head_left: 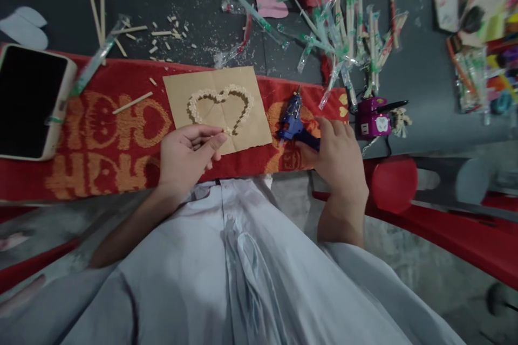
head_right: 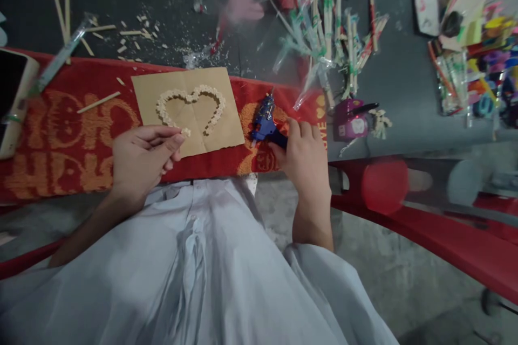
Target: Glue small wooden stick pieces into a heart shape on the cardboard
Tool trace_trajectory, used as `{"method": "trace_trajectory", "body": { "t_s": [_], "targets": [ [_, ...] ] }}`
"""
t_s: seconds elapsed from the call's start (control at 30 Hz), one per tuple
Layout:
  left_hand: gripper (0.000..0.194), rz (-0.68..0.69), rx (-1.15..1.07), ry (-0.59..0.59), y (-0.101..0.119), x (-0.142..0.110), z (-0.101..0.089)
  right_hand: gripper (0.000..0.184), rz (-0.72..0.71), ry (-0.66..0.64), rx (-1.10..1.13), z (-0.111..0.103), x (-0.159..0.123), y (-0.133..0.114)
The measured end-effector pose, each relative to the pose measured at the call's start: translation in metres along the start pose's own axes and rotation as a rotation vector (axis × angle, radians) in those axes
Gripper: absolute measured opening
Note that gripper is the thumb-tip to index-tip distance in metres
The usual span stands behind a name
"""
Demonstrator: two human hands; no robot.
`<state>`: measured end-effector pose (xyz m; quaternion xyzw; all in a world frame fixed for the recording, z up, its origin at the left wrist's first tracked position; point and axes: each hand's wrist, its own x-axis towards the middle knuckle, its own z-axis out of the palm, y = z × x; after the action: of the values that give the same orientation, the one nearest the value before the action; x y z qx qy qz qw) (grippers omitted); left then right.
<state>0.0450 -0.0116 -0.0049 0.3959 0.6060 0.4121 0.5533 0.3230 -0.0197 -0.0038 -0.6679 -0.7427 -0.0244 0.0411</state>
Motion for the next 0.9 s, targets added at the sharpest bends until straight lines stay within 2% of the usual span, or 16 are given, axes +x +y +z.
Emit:
{"method": "trace_trajectory", "body": {
  "t_s": [0.1,0.2,0.33,0.4,0.5,0.6,0.67,0.73,0.83,0.9],
  "targets": [
    [0.022,-0.078,-0.040,-0.014,0.001,0.000,-0.001,0.027,-0.117,0.198,0.195,-0.005,-0.004,-0.041],
    [0.018,-0.158,-0.101,-0.033,0.004,-0.002,-0.002,0.016,-0.297,0.381,0.434,0.004,0.000,-0.086],
    [0.016,-0.277,-0.191,-0.109,0.009,-0.003,-0.005,0.009,-0.364,0.544,0.573,0.015,0.007,-0.119],
    [0.014,-0.322,-0.216,-0.135,0.009,-0.002,-0.008,0.011,-0.333,0.528,0.574,0.017,0.007,-0.125],
    [0.009,-0.382,-0.246,-0.160,0.008,-0.001,-0.011,0.015,-0.287,0.433,0.590,0.017,0.006,-0.128],
    [0.006,-0.390,-0.231,-0.190,0.006,-0.003,-0.016,0.015,-0.274,0.368,0.616,0.017,0.007,-0.131],
    [0.007,-0.343,-0.159,-0.193,0.004,-0.005,-0.020,0.015,-0.267,0.354,0.597,0.019,0.008,-0.134],
    [0.012,-0.221,-0.039,-0.147,-0.001,-0.007,-0.027,0.013,-0.265,0.371,0.565,0.022,0.010,-0.137],
    [0.014,0.103,0.250,-0.015,-0.009,-0.003,-0.040,0.013,-0.260,0.395,0.507,0.028,0.013,-0.142],
    [0.021,0.296,0.505,-0.009,-0.013,0.004,-0.048,0.012,-0.247,0.370,0.464,0.032,0.014,-0.146]
  ]
}}
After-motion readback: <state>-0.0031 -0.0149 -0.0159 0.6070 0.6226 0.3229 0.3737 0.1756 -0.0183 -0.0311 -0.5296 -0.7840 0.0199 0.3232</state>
